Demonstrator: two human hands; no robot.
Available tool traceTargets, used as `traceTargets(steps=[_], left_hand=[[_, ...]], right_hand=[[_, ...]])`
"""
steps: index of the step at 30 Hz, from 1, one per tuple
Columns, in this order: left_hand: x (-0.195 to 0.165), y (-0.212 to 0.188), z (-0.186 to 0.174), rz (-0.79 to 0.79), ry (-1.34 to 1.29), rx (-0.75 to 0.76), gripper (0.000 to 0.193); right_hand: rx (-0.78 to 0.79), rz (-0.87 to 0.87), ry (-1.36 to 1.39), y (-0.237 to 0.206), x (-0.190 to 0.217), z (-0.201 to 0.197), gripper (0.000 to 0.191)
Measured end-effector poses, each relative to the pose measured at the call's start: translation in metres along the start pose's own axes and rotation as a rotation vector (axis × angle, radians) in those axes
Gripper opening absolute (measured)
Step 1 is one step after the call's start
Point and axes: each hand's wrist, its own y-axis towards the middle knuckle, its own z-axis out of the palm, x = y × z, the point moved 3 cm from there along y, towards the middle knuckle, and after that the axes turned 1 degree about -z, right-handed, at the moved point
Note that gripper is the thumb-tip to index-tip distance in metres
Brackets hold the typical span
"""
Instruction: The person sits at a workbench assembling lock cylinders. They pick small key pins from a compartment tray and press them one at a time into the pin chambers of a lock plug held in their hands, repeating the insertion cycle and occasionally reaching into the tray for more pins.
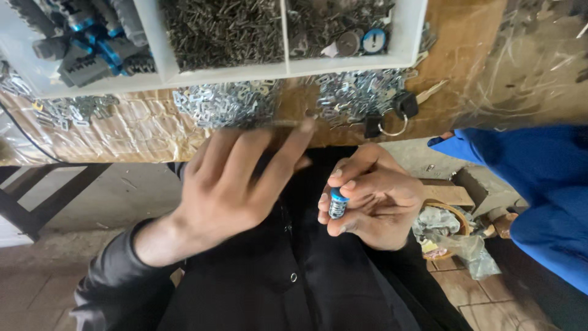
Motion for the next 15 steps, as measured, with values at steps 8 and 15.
traceTargets(steps=[8, 15], left_hand=[[0.018, 0.000, -0.023, 0.130, -0.160, -0.147, 0.020], [0.021, -0.025, -0.040, 0.009, -0.696, -0.173, 0.020]], right_hand=[[-0.031, 0.063, 0.028, 0.006, -0.006, 0.015, 0.042], [0.034, 0.074, -0.135, 0.014, -0.019, 0.035, 0.037]])
